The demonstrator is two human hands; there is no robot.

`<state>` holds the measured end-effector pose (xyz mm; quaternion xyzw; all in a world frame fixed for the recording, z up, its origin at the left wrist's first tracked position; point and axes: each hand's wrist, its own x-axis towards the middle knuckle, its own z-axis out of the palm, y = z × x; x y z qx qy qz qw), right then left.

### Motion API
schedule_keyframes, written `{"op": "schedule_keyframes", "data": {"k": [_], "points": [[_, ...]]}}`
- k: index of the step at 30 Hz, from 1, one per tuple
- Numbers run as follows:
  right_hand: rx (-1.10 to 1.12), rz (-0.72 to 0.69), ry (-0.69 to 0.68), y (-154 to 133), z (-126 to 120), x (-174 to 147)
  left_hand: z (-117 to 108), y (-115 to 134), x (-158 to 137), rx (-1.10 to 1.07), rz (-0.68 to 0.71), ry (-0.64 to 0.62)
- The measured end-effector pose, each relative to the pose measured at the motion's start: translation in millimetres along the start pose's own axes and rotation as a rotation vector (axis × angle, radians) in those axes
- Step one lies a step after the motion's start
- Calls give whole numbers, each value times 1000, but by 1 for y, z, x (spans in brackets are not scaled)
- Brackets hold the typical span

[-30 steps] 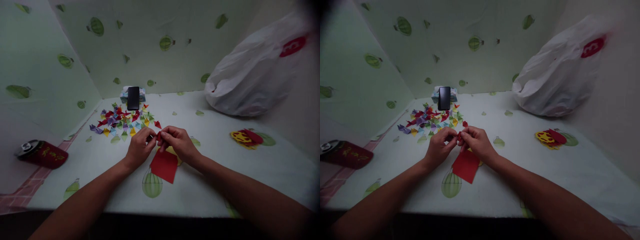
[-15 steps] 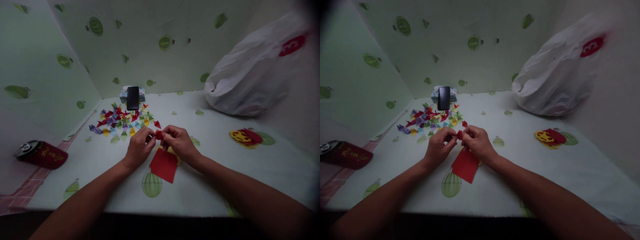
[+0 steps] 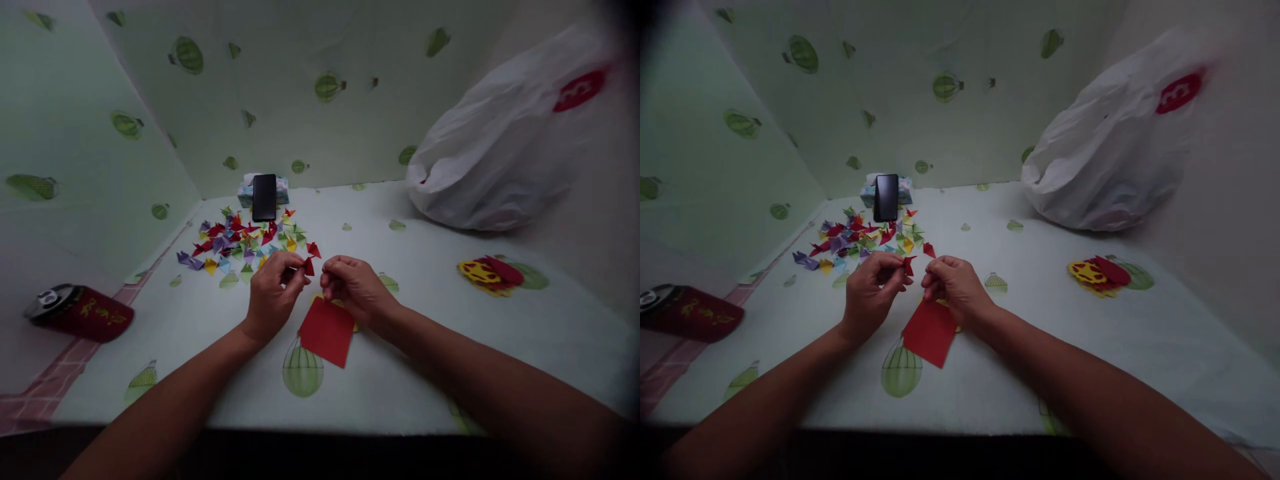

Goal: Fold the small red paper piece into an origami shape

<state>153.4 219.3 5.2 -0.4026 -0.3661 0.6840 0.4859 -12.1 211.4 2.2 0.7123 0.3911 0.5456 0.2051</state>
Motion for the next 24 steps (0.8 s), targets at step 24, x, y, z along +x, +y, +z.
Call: {"op": "schedule_keyframes", "data": {"k": [24], "points": [[-968,-921,-31,-4,-8,-5,2,1,2,-285,-371,-128]]}}
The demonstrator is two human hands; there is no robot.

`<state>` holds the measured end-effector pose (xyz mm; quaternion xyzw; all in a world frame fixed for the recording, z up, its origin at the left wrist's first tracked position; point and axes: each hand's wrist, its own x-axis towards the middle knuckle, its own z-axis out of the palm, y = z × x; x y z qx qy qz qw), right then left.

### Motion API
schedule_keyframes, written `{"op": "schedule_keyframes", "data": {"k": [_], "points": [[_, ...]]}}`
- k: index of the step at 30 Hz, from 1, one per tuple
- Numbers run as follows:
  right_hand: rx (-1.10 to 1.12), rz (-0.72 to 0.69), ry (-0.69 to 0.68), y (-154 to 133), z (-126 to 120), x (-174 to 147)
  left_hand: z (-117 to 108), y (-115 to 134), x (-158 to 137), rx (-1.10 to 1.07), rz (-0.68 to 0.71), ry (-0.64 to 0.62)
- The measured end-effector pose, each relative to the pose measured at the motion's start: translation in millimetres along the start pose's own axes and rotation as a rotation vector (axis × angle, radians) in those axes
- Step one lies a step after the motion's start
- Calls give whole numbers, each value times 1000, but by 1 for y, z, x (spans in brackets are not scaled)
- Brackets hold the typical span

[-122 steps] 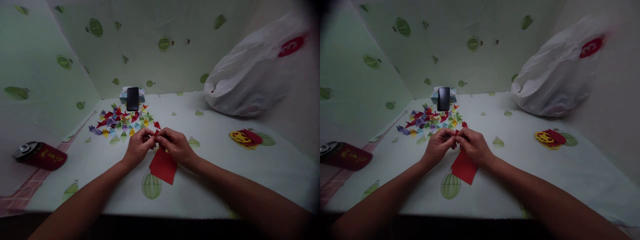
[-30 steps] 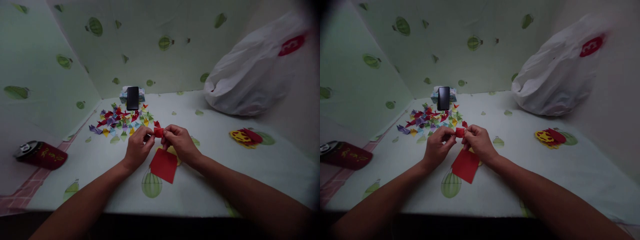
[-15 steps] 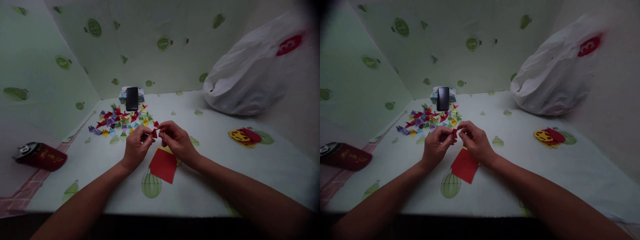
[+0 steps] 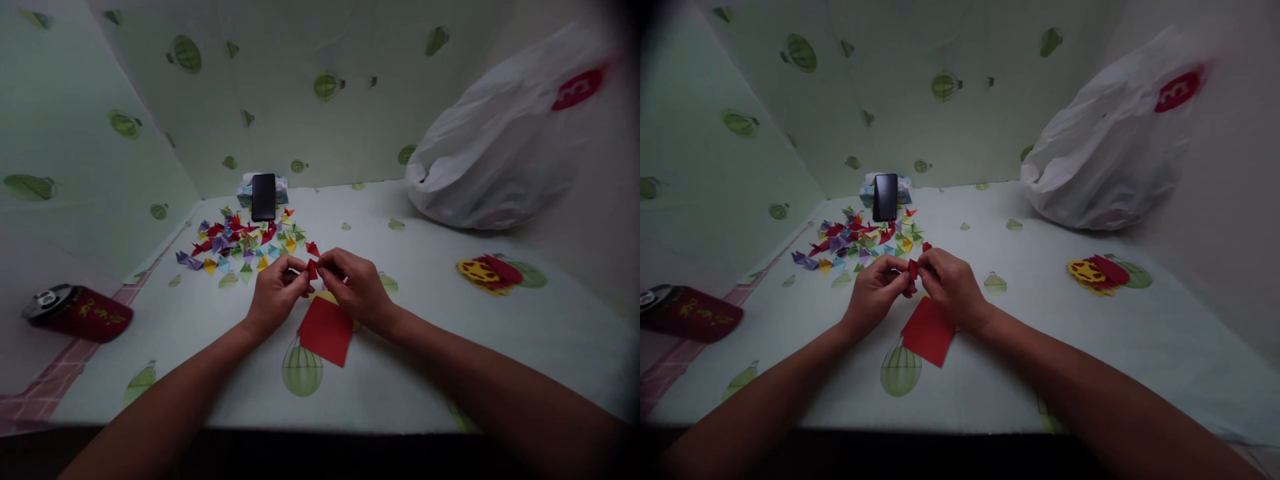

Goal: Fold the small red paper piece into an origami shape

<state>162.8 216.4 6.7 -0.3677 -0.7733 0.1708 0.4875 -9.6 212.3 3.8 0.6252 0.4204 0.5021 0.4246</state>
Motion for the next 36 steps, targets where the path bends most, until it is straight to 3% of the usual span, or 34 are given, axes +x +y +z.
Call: {"op": "schedule_keyframes", "data": {"k": [3,7,14,36], "points": [[7,-35,11,1,1,0,0,4,2,-45,-81,12],[-25,-58,77,3,1,1,1,6,1,-47,-79,-11],[-149,-119,11,6,-2,0,0,2,-1,8,-69,-79],[-75,-122,96,3,2,0,1,7,1,-63,-186,15]]}}
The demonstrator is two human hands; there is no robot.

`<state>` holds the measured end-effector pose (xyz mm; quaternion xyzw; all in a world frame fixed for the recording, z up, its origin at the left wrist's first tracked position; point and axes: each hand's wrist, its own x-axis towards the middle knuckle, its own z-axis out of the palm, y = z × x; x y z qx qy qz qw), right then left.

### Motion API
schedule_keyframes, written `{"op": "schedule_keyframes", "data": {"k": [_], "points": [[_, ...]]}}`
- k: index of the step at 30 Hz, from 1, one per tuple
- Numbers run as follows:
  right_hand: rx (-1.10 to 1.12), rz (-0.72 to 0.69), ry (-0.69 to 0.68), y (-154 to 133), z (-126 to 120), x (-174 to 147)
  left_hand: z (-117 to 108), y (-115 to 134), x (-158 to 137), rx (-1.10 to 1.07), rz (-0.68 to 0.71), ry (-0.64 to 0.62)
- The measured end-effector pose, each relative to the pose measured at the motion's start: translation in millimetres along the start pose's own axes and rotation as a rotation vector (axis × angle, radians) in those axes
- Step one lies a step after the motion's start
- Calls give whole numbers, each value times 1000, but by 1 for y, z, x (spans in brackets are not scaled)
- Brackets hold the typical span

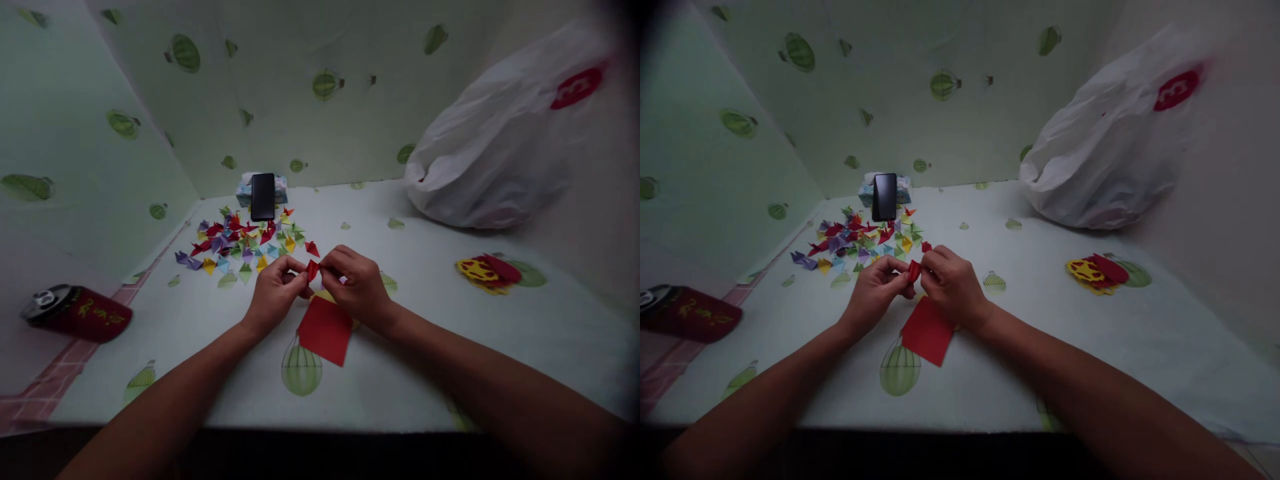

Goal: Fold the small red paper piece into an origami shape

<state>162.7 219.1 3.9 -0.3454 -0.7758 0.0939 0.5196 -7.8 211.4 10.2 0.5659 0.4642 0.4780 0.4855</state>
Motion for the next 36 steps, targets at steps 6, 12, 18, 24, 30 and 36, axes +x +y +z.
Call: {"op": "schedule_keyframes", "data": {"k": [6,12,18,24,30,36], "points": [[114,-90,4,-1,-1,3,-2,-1,5,-289,-110,44],[147,-214,-89,0,-1,2,-3,-1,7,-365,-158,36],[32,-208,-162,3,-3,0,-3,-2,8,-348,-151,42],[-34,-240,-80,1,-1,-1,-2,-3,7,-438,-181,27],[-23,-300,-147,0,0,-2,0,-2,4,-470,-127,11],[-53,-265,-151,1,3,-6,-1,-2,5,-465,-107,13]]}}
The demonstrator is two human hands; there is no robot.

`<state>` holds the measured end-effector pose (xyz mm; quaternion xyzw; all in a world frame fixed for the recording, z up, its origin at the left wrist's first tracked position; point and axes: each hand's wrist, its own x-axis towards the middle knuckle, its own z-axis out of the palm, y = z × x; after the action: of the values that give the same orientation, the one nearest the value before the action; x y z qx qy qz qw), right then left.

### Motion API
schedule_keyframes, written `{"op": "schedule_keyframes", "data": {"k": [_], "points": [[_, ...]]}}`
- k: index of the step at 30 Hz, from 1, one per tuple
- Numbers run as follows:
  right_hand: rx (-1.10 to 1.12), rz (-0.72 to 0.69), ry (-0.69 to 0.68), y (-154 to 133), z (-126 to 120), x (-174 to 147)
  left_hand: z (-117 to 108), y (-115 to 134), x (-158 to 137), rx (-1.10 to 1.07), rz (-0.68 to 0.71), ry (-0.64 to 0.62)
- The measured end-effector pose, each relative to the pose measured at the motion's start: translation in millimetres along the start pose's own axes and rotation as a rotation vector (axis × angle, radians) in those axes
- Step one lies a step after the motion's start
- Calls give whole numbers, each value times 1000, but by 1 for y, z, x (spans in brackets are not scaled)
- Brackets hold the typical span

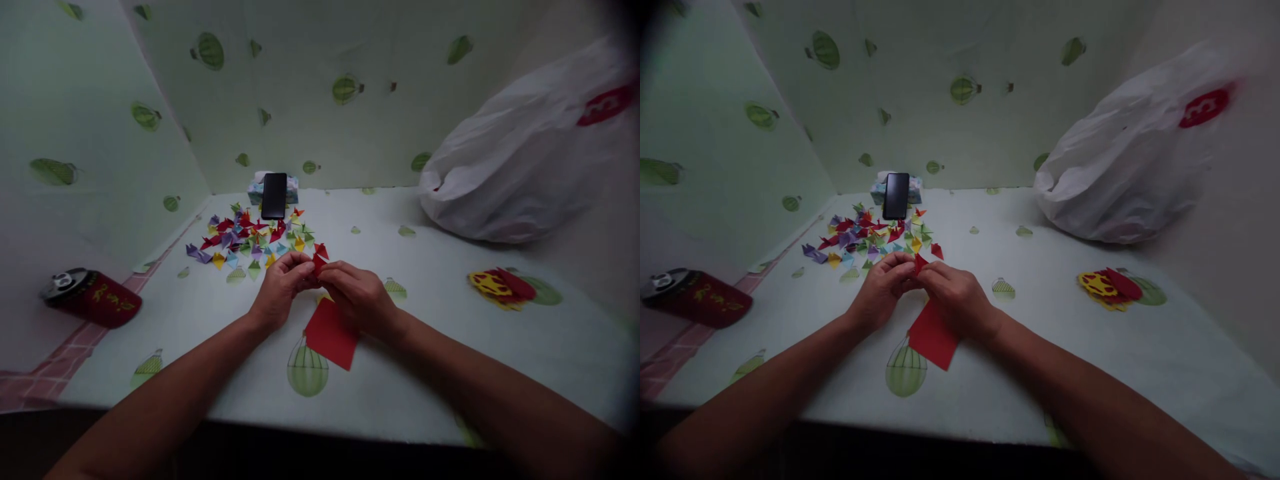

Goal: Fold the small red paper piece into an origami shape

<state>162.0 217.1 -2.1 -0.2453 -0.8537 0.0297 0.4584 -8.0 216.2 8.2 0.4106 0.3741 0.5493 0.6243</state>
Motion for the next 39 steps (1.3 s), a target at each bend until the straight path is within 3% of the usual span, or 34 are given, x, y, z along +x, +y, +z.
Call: {"op": "schedule_keyframes", "data": {"k": [8,17,20,24,29,36,39], "points": [[23,-86,7,-3,3,1,-2,0,0,97,27,5],[87,-36,-32,-6,-1,1,-2,1,0,216,73,-23],[157,38,-11,-8,-6,3,-3,1,0,266,94,-31],[179,264,84,-3,-14,8,-4,0,1,281,48,-71],[359,486,-14,7,-15,11,-3,0,1,285,10,-148],[295,421,0,7,-15,13,-2,2,0,300,-12,-170],[341,457,-43,8,-17,14,-3,2,0,328,-10,-189]]}}
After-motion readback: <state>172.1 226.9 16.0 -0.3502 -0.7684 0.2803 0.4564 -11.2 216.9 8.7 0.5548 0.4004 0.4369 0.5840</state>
